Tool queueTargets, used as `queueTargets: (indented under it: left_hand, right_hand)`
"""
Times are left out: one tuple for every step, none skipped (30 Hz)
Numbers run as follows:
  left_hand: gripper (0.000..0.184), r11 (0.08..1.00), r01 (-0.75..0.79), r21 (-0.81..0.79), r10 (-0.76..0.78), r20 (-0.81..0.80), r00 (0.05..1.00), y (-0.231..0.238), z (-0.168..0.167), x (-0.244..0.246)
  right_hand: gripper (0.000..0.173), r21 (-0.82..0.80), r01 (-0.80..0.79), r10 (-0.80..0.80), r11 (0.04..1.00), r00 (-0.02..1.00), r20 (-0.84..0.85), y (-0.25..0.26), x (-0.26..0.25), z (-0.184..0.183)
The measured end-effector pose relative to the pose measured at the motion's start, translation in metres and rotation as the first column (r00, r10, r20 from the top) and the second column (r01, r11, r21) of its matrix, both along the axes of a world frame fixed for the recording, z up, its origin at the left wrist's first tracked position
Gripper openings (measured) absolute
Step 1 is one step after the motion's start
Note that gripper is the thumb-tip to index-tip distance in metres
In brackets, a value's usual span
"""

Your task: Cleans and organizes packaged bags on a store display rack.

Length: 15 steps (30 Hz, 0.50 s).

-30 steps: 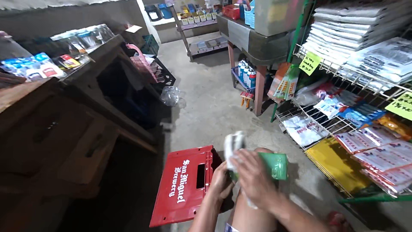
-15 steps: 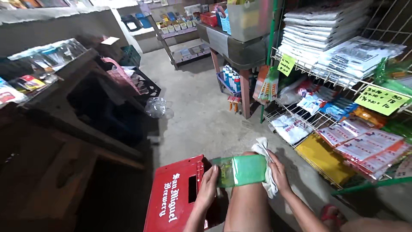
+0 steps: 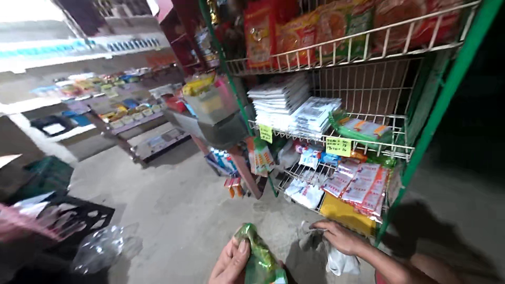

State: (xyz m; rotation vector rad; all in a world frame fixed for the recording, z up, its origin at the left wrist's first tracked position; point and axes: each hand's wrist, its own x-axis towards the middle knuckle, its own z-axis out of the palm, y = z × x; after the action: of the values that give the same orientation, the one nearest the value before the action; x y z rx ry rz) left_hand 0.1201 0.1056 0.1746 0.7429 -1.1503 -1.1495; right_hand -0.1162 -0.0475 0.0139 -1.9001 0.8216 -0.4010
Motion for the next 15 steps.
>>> queueTargets:
  left_hand:
    - [0.021, 0.998, 0.021, -0.059, -0.022, -0.019, 1.000, -0.012, 0.010, -0.012]
    - [0.021, 0.991, 0.034, -0.129, -0.039, -0.032, 0.999, -0.026, 0.020, -0.023]
    - [0.022, 0.978, 0.040, -0.207, -0.050, -0.046, 0.998, -0.042, 0.029, -0.034]
    - [0.023, 0.961, 0.035, -0.275, -0.053, -0.058, 0.997, -0.059, 0.037, -0.046]
    - [0.024, 0.943, 0.033, -0.331, -0.059, -0.068, 0.996, -0.077, 0.045, -0.058]
    - [0.024, 0.928, 0.036, -0.370, -0.071, -0.081, 0.994, -0.095, 0.052, -0.070]
    - [0.023, 0.917, 0.045, -0.397, -0.088, -0.089, 0.992, -0.113, 0.060, -0.083]
    - [0.021, 0.906, 0.059, -0.418, -0.100, -0.077, 0.992, -0.129, 0.067, -0.096]
    - [0.021, 0.901, 0.074, -0.428, -0.105, -0.050, 0.993, -0.145, 0.074, -0.109]
    - [0.022, 0.901, 0.087, -0.425, -0.105, -0.019, 0.994, -0.160, 0.081, -0.121]
    - [0.024, 0.905, 0.106, -0.412, -0.116, 0.001, 0.993, -0.174, 0.086, -0.133]
    - [0.027, 0.912, 0.127, -0.390, -0.139, -0.003, 0.990, -0.188, 0.091, -0.144]
    - [0.029, 0.922, 0.151, -0.358, -0.170, -0.023, 0.985, -0.201, 0.095, -0.156]
    - [0.030, 0.933, 0.163, -0.321, -0.189, -0.052, 0.981, -0.213, 0.098, -0.167]
    - [0.031, 0.941, 0.183, -0.283, -0.212, -0.074, 0.974, -0.224, 0.101, -0.178]
  right_hand:
    - [0.040, -0.002, 0.031, -0.031, 1.000, 0.999, 0.041, -0.002, -0.006, 0.001]
    - [0.040, 0.001, 0.058, -0.058, 0.998, 0.996, 0.075, -0.004, -0.010, 0.001]
    - [0.039, 0.004, 0.080, -0.080, 0.997, 0.992, 0.097, -0.005, -0.013, 0.000]
    - [0.039, 0.006, 0.100, -0.100, 0.995, 0.990, 0.104, -0.005, -0.015, 0.001]
    - [0.040, -0.003, 0.115, -0.114, 0.993, 0.987, 0.110, -0.003, -0.016, 0.003]
    - [0.041, -0.017, 0.105, -0.102, 0.994, 0.989, 0.110, -0.002, -0.017, 0.006]
    - [0.041, -0.031, 0.091, -0.087, 0.995, 0.990, 0.112, -0.001, -0.018, 0.008]
    - [0.042, -0.046, 0.077, -0.072, 0.996, 0.991, 0.115, 0.000, -0.020, 0.009]
    - [0.041, -0.067, 0.068, -0.060, 0.995, 0.990, 0.126, 0.001, -0.020, 0.009]
    - [0.040, -0.086, 0.063, -0.050, 0.994, 0.988, 0.143, 0.003, -0.021, 0.007]
    - [0.039, -0.096, 0.056, -0.040, 0.994, 0.987, 0.159, 0.004, -0.021, 0.006]
    - [0.039, -0.099, 0.047, -0.029, 0.994, 0.985, 0.168, 0.005, -0.021, 0.005]
    - [0.039, -0.109, 0.043, -0.023, 0.993, 0.984, 0.174, 0.006, -0.022, 0.004]
    - [0.039, -0.108, 0.033, -0.015, 0.994, 0.986, 0.164, 0.007, -0.022, 0.006]
    - [0.039, -0.105, 0.022, -0.006, 0.994, 0.988, 0.152, 0.008, -0.023, 0.009]
